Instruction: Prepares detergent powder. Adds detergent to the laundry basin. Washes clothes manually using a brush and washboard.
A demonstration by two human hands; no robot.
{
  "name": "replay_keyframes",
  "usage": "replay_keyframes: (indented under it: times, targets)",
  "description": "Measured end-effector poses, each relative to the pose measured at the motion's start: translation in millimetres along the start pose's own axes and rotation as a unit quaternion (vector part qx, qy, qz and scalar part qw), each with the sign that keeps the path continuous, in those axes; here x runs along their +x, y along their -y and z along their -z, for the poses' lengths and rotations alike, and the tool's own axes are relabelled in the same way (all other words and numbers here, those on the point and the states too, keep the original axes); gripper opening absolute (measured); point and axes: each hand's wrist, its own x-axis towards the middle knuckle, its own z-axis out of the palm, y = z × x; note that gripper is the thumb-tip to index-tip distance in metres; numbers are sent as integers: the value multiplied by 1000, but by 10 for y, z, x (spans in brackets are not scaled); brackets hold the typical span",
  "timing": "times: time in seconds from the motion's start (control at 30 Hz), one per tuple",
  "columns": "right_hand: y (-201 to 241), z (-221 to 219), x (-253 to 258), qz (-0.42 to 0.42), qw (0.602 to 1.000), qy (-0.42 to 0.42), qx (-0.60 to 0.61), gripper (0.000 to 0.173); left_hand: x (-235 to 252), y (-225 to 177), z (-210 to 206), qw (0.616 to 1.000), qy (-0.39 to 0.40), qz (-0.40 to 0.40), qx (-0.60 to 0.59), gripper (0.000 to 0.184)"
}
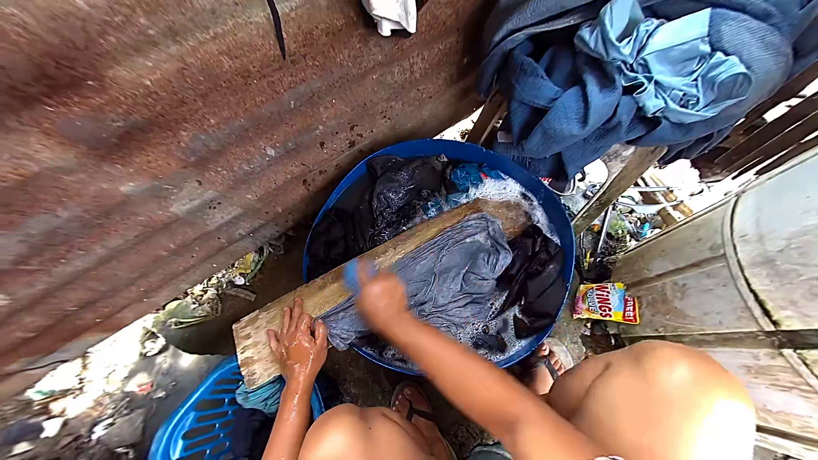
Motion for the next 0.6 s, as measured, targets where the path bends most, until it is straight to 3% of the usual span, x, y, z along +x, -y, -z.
replay_keyframes:
  times: [0.03, 0.1, 0.2, 0.3, 0.37, 0.43, 0.5, 0.53, 0.6]
  targets:
    - [272, -156, -183, 66, 995, 69, 14, 66, -19, 13, 30, 1000, 3, -2, -5, 46]
    - [258, 15, -229, 106, 986, 128, 12, 62, -47, 30, 67, 1000, 11, -6, -11, 46]
    - [-737, 773, 216, -41, 999, 24, -25, 60, -17, 44, 33, 1000, 4, -8, -9, 47]
    - [-1621, 1330, 657, -243, 967, -71, -39, 75, -1, 19, 22, 1000, 8, -6, -2, 46]
    - [-1378, 1114, 687, -256, 961, -100, -32, 75, -1, -7, 17, 1000, 16, -2, 7, 46]
    - [-552, 501, 356, -129, 989, -73, -10, 69, 22, -17, 10, 1000, 10, -6, 4, 46]
    - [197, -57, -71, 33, 998, 52, 15, 67, 6, 25, 30, 1000, 2, -11, 0, 45]
    - [354, -99, -210, 86, 989, 122, 13, 67, -15, 40, 38, 1000, 5, -10, -5, 47]
    - [138, 145, -194, 86, 983, 164, 1, 64, -49, 42, 35, 1000, 8, -9, -4, 47]
